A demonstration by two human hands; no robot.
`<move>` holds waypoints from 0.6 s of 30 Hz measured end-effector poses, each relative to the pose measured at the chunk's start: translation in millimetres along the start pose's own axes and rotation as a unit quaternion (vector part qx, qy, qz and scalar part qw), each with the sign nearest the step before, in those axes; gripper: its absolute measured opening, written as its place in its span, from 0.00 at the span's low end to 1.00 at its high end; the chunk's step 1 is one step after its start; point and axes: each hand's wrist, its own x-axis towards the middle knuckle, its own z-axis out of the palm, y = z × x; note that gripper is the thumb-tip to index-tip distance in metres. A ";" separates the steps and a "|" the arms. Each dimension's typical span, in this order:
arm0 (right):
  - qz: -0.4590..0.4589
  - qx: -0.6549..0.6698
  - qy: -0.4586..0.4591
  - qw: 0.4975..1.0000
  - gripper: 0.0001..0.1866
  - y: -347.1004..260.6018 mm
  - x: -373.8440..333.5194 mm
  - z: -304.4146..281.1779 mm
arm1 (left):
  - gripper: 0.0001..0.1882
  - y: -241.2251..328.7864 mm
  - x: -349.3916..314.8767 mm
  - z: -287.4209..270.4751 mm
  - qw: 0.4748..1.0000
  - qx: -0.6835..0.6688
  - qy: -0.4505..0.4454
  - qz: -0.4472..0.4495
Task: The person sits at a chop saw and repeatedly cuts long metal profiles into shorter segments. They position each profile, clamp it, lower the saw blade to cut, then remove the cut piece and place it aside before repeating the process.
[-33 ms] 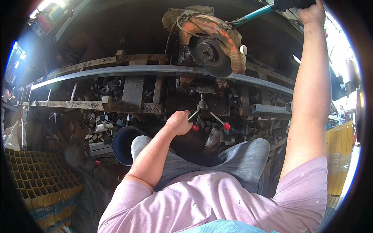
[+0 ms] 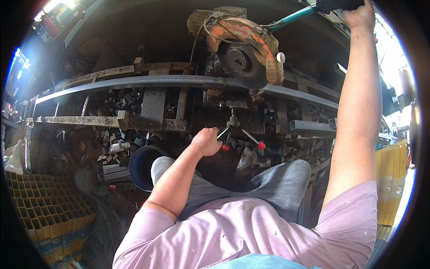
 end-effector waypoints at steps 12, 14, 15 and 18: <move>0.003 0.010 0.028 1.000 0.19 -9.5 -16.1 -15.0 | 0.22 2.0 -0.2 -0.9 1.000 0.005 -0.005 -0.006; 0.000 0.027 0.026 0.999 0.19 -9.3 -23.8 -15.7 | 0.21 1.8 -0.7 -1.2 1.000 0.005 -0.001 -0.004; -0.008 0.021 0.038 0.999 0.19 -8.8 -27.4 -15.6 | 0.21 2.1 -0.9 -1.5 1.000 0.004 0.001 -0.003; -0.004 0.022 0.061 0.998 0.20 -10.5 -41.5 -7.3 | 0.21 2.8 -2.8 -2.1 1.000 -0.003 0.005 -0.009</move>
